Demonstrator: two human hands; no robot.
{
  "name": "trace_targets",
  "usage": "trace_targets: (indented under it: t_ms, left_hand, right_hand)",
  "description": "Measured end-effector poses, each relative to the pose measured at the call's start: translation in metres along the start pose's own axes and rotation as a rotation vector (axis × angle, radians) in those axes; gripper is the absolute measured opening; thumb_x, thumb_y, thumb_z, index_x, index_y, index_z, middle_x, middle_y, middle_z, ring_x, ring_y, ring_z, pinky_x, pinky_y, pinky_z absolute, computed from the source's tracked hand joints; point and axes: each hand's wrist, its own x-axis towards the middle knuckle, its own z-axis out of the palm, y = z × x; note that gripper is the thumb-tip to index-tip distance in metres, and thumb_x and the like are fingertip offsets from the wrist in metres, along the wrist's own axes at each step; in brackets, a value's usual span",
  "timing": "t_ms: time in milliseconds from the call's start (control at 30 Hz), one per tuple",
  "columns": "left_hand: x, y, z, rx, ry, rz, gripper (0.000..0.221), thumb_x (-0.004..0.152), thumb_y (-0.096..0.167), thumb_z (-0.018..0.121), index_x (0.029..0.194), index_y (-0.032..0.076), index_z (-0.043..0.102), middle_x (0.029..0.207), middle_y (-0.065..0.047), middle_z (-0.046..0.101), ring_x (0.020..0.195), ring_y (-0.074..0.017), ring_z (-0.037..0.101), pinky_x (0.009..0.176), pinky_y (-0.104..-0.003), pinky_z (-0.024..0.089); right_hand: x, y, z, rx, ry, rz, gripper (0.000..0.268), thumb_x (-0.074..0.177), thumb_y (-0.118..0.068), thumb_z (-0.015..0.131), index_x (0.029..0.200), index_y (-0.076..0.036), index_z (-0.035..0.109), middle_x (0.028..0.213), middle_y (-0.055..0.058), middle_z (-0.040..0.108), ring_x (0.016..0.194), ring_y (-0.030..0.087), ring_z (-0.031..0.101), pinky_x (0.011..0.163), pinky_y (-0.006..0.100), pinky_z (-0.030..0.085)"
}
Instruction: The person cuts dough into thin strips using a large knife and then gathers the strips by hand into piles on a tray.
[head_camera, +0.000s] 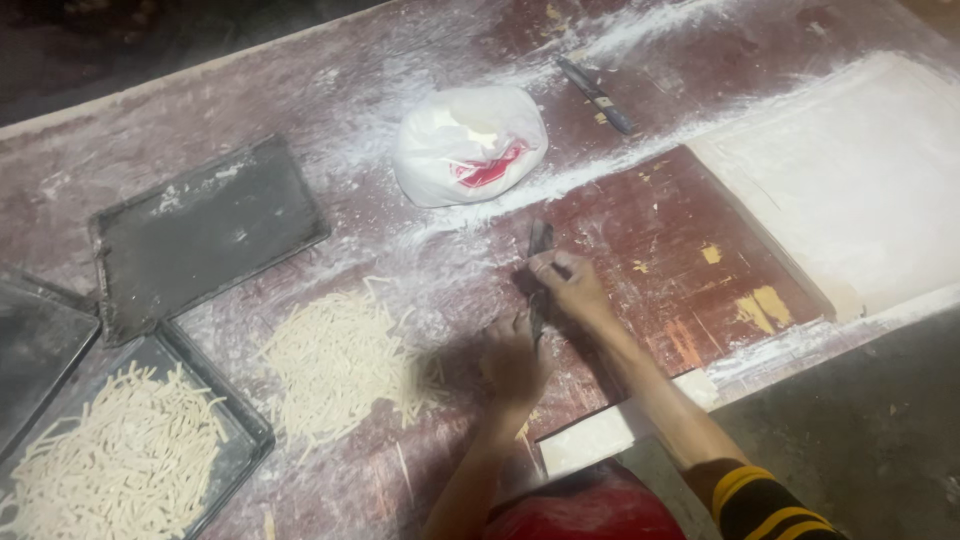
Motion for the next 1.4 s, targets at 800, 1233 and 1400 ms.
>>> trace_targets:
  t_ms: [800, 1233, 1400]
  left_hand:
    - [-0.107, -0.260, -0.091, -0.093, 0.080, -0.598, 0.074, 0.094, 0.036, 0.066, 0.150, -0.004, 0.037, 0.150, -0.035, 0.035, 0.139, -0.0451, 0.034, 0.111, -0.054, 0.033]
    - [-0.093, -0.289, -0.086, -0.358, 0.024, -0.525, 0.068, 0.095, 0.030, 0.067, 0.147, -0.004, 0.041, 0.145, -0.033, 0.042, 0.135, -0.0423, 0.040, 0.110, -0.050, 0.037]
    - [-0.064, -0.288, -0.097, -0.391, 0.056, -0.519, 0.065, 0.095, 0.028, 0.068, 0.145, -0.004, 0.042, 0.143, -0.031, 0.044, 0.133, -0.0412, 0.043, 0.109, -0.048, 0.038]
  right_hand:
    - [-0.084, 0.089, 0.210, -0.836, -0.082, -0.378, 0.102, 0.094, -0.065, 0.059, 0.161, -0.005, 0.012, 0.168, 0.029, 0.005, 0.155, 0.046, 0.010, 0.121, 0.058, 0.013]
    - [-0.080, 0.072, 0.256, -0.501, 0.086, -0.432, 0.093, 0.094, -0.052, 0.063, 0.158, 0.006, 0.031, 0.164, 0.030, 0.030, 0.152, 0.043, 0.029, 0.124, 0.050, 0.023]
    - [-0.051, 0.053, 0.251, -0.321, 0.079, -0.454, 0.086, 0.095, -0.049, 0.062, 0.157, 0.005, 0.036, 0.164, 0.030, 0.032, 0.153, 0.041, 0.032, 0.126, 0.048, 0.026]
